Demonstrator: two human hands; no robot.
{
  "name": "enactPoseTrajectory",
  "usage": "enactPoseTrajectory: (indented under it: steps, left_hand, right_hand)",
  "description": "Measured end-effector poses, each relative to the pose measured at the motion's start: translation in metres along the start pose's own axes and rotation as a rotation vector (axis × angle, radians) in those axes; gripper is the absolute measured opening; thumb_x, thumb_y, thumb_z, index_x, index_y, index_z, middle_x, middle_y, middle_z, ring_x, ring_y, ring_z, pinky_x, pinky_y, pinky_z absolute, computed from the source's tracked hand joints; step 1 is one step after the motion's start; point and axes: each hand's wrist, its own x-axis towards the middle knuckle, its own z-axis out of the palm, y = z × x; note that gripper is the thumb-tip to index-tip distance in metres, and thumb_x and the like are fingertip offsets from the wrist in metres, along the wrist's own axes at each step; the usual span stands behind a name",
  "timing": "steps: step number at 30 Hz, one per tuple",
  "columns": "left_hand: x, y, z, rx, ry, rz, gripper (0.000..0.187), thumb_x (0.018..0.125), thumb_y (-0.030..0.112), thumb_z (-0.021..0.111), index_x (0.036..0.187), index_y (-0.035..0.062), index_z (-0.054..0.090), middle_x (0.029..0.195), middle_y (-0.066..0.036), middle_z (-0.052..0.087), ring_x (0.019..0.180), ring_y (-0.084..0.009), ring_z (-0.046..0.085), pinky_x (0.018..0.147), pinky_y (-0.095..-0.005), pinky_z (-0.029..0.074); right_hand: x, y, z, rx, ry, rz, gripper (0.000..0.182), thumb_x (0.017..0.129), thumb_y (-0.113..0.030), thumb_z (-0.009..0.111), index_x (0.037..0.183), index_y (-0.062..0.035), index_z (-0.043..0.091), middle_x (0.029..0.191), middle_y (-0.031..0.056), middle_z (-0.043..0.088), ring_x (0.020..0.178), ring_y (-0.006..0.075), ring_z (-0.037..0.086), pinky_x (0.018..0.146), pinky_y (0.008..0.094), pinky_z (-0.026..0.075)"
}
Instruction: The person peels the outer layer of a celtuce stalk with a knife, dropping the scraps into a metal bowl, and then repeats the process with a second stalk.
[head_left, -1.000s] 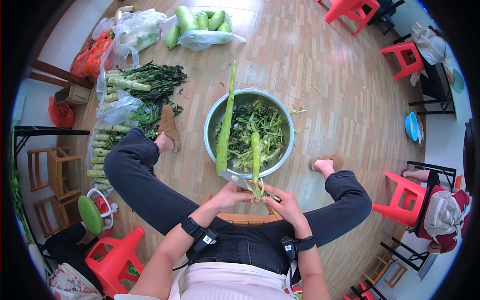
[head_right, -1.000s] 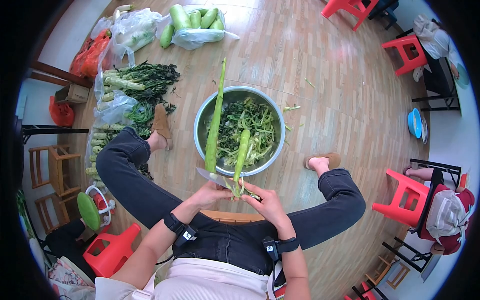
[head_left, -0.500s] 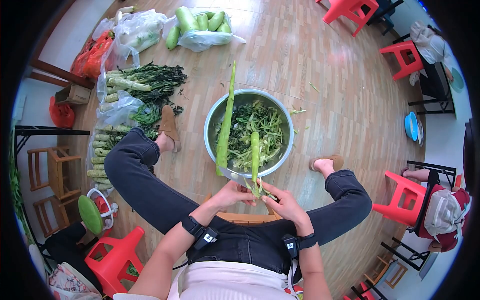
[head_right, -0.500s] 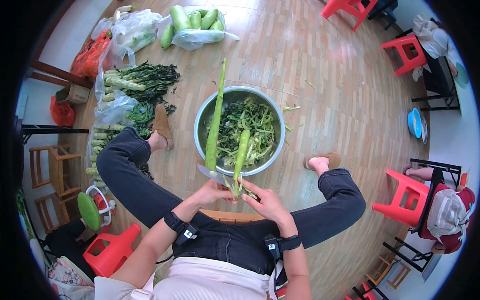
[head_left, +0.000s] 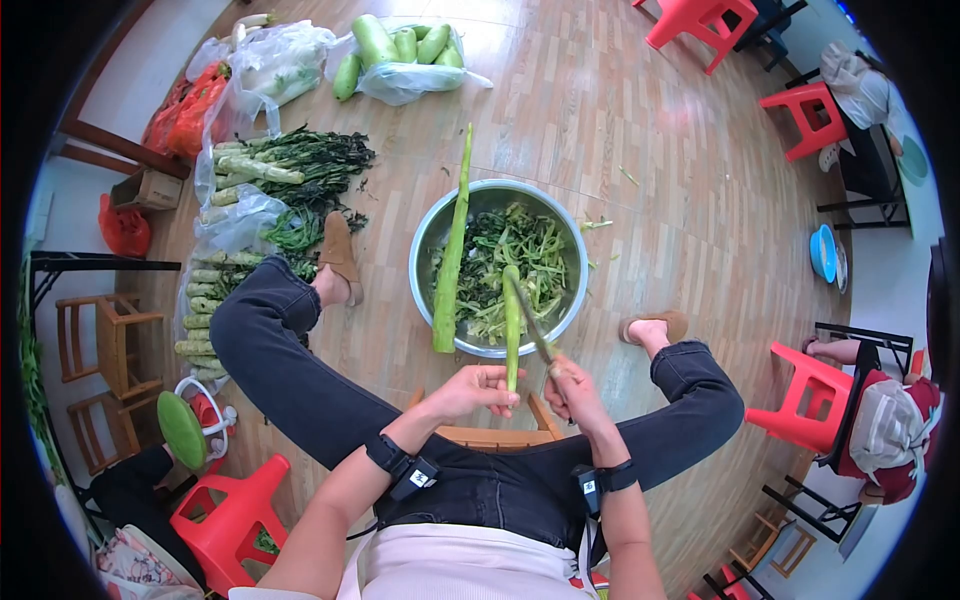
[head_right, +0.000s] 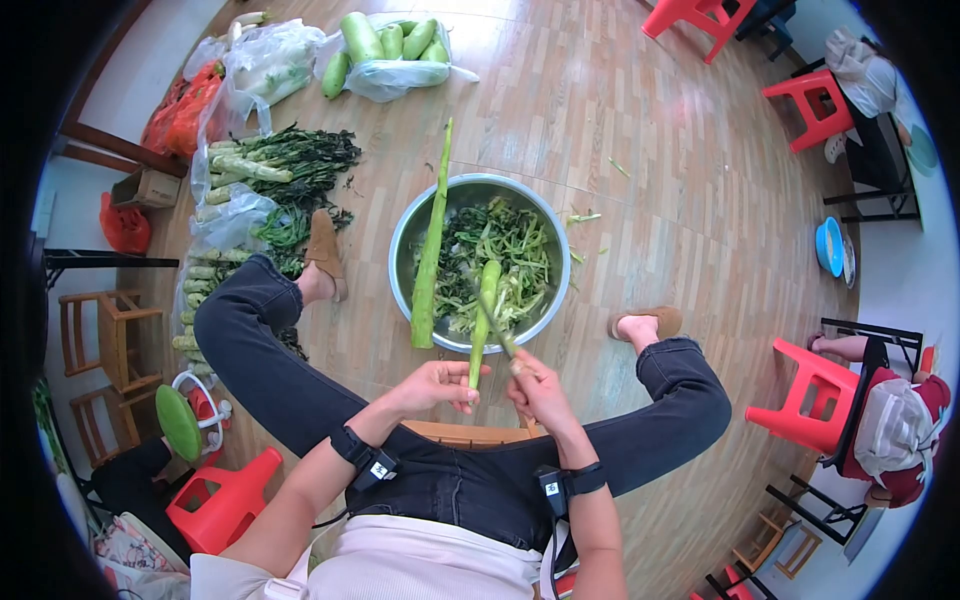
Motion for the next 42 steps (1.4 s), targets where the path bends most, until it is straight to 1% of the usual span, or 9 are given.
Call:
enactPoseTrajectory:
  steps: [8, 10, 13, 20, 22, 25, 26, 28, 42]
  left_hand:
    - [-0.002, 0.005, 0.009, -0.049, 0.109, -0.029, 0.045, 0.083, 0.018, 0.065, 0.121, -0.001, 0.049, 0.083, -0.001, 0.061, 0.073, -0.0109, 0.063, 0.065, -0.021, 0.047]
    - [-0.002, 0.004, 0.007, -0.084, 0.171, -0.033, 0.042, 0.083, 0.02, 0.065, 0.117, -0.0012, 0.052, 0.085, -0.002, 0.062, 0.074, -0.0119, 0.063, 0.066, -0.0216, 0.048]
    - [0.001, -0.003, 0.001, -0.086, 0.129, -0.036, 0.035, 0.084, 0.023, 0.064, 0.108, -0.0004, 0.055, 0.089, -0.005, 0.063, 0.076, -0.0135, 0.063, 0.068, -0.0236, 0.048]
    - [0.001, -0.003, 0.003, 0.004, 0.081, -0.024, 0.028, 0.086, 0.023, 0.061, 0.104, 0.0013, 0.056, 0.088, -0.003, 0.063, 0.077, -0.0114, 0.062, 0.069, -0.0235, 0.047]
    - [0.001, -0.004, 0.003, -0.001, 0.067, -0.018, 0.028, 0.086, 0.022, 0.061, 0.104, 0.0019, 0.056, 0.088, -0.003, 0.063, 0.076, -0.0109, 0.061, 0.069, -0.023, 0.047]
    - [0.002, -0.005, 0.002, 0.009, 0.053, -0.016, 0.028, 0.087, 0.023, 0.061, 0.106, 0.003, 0.055, 0.087, -0.002, 0.063, 0.076, -0.0103, 0.061, 0.069, -0.0228, 0.046]
    - [0.002, -0.006, 0.002, 0.013, 0.05, -0.019, 0.029, 0.087, 0.023, 0.06, 0.107, 0.0031, 0.055, 0.087, -0.002, 0.063, 0.076, -0.0101, 0.061, 0.069, -0.0227, 0.046]
    - [0.003, -0.007, 0.001, 0.016, 0.048, -0.022, 0.029, 0.088, 0.024, 0.06, 0.107, 0.0033, 0.055, 0.087, -0.002, 0.063, 0.076, -0.01, 0.06, 0.069, -0.0227, 0.046]
    - [0.003, -0.01, 0.001, -0.001, 0.023, -0.034, 0.032, 0.088, 0.023, 0.06, 0.112, 0.0025, 0.053, 0.088, -0.003, 0.063, 0.079, -0.0092, 0.06, 0.07, -0.0228, 0.046]
  right_hand:
    - [-0.003, -0.006, 0.006, -0.351, -0.041, -0.128, 0.039, 0.094, -0.02, 0.048, 0.132, -0.017, 0.046, 0.058, -0.0036, 0.042, 0.049, 0.005, 0.034, 0.046, 0.0199, 0.032]
    - [0.001, 0.003, 0.002, -0.641, -0.049, -0.163, 0.041, 0.092, -0.014, 0.051, 0.133, -0.0111, 0.044, 0.104, 0.0075, 0.063, 0.093, 0.0119, 0.058, 0.081, 0.0251, 0.047]
    - [-0.002, -0.006, 0.007, -0.677, -0.075, -0.057, 0.042, 0.091, -0.015, 0.053, 0.132, -0.0095, 0.045, 0.129, 0.008, 0.052, 0.115, 0.0146, 0.049, 0.097, 0.0287, 0.037]
    - [0.004, 0.003, 0.002, -0.677, -0.081, -0.067, 0.042, 0.09, -0.016, 0.053, 0.131, -0.011, 0.046, 0.123, 0.0082, 0.056, 0.109, 0.0139, 0.052, 0.094, 0.0282, 0.04]
    - [0.01, 0.015, 0.0, -0.659, -0.026, -0.312, 0.043, 0.088, -0.025, 0.055, 0.131, -0.0228, 0.047, 0.057, 0.0088, 0.049, 0.049, 0.0134, 0.041, 0.053, 0.0279, 0.042]
    - [0.012, 0.019, 0.001, -0.73, 0.033, -0.321, 0.044, 0.088, -0.026, 0.056, 0.131, -0.0243, 0.047, 0.053, 0.0093, 0.045, 0.048, 0.0136, 0.04, 0.052, 0.0286, 0.041]
    - [0.011, 0.014, 0.004, -0.73, 0.034, -0.32, 0.044, 0.088, -0.026, 0.056, 0.131, -0.0243, 0.047, 0.053, 0.0093, 0.045, 0.048, 0.0136, 0.04, 0.052, 0.0286, 0.041]
    - [0.008, 0.001, 0.009, -0.779, 0.038, -0.118, 0.043, 0.089, -0.018, 0.055, 0.132, -0.015, 0.046, 0.098, 0.0103, 0.066, 0.078, 0.0099, 0.057, 0.077, 0.0267, 0.046]
    - [0.01, 0.011, 0.003, -0.642, -0.01, -0.087, 0.042, 0.091, -0.016, 0.053, 0.132, -0.0104, 0.045, 0.115, 0.0054, 0.06, 0.097, 0.0079, 0.053, 0.087, 0.0261, 0.043]
